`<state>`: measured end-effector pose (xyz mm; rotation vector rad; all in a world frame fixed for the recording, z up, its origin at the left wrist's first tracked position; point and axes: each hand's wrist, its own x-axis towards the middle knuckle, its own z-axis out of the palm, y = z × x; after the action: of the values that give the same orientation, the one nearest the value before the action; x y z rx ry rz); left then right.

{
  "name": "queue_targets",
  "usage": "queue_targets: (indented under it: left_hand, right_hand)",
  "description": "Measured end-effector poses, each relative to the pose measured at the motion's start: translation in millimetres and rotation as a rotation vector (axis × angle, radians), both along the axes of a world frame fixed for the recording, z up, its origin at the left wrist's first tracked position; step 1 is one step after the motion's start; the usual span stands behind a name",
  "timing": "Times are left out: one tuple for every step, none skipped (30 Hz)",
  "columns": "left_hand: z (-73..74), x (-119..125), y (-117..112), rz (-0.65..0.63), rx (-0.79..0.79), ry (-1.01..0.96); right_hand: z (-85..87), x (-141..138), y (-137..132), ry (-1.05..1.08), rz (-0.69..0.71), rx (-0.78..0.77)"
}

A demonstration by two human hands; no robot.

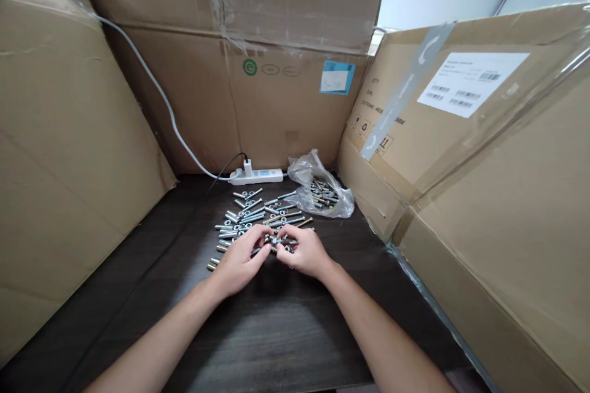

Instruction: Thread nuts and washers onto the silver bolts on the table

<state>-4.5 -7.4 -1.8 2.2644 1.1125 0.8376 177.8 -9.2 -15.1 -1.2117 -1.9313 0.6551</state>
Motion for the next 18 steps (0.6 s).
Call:
queue_targets:
  left_hand:
    - [0.6,0.4,-0.8,-0.024,0.005,-0.018]
    - [0.8,0.8,-1.5,-0.047,0.008,-0.031]
    - [0.6,1.1,-1.9,-0.062,0.008,-0.036]
    - [0.1,1.2,-2.0,-0.066,0.005,-0.034]
    - [-0.7,1.3,-1.9,-0.062,0.0,-0.026]
    - [-1.5,1.3,-1.6,-0.055,-0.004,-0.015]
    - [-2.4,1.2,-1.1,-0.048,-0.006,-0.001]
    - [-3.0,1.2,-0.7,-0.044,-0.005,0.012]
    - [-3.5,1.3,-0.2,-0.044,-0.004,0.025]
    - [-3.8,1.4,0.2,-0.047,-0.002,0.036]
    - [-4.1,1.5,0.6,-0.05,0.0,0.045]
    - [-4.4,1.8,1.0,-0.053,0.002,0.052]
    - [-4.9,2.0,1.4,-0.054,0.004,0.059]
    - [-5.5,2.2,1.9,-0.053,0.006,0.068]
    - [-6.3,2.3,2.4,-0.051,0.009,0.079]
    - [-7.1,2.3,2.9,-0.049,0.014,0.092]
    - [-7.8,2.2,3.3,-0.049,0.018,0.108]
    - [-8.1,2.1,3.6,-0.049,0.022,0.124]
  right_hand:
    - [0.1,-0.2,-0.1,-0.002,0.006,0.003]
    - [0.2,-0.3,-0.3,-0.004,0.012,0.007]
    - [0.2,-0.5,-0.5,-0.006,0.017,0.013]
    - [0.2,-0.5,-0.7,-0.008,0.019,0.017]
    - [0.1,-0.5,-0.8,-0.008,0.019,0.02]
    - [-0.1,-0.5,-0.8,-0.007,0.017,0.019]
    - [-0.3,-0.3,-0.7,-0.006,0.015,0.017]
    - [-0.5,0.0,-0.6,-0.006,0.013,0.013]
    - [-0.7,0.2,-0.5,-0.008,0.011,0.01]
    - [-0.8,0.5,-0.4,-0.012,0.01,0.007]
    - [-0.8,0.7,-0.4,-0.017,0.01,0.005]
    - [-0.8,0.7,-0.5,-0.021,0.011,0.004]
    - [-0.8,0.7,-0.7,-0.025,0.013,0.003]
    - [-0.7,0.5,-0.9,-0.027,0.015,0.003]
    - [-0.7,0.2,-1.2,-0.027,0.018,0.004]
    - [-0.7,-0.2,-1.4,-0.026,0.021,0.004]
    - [-0.8,-0.6,-1.6,-0.024,0.024,0.005]
    - [-1.0,-0.9,-1.7,-0.025,0.027,0.006]
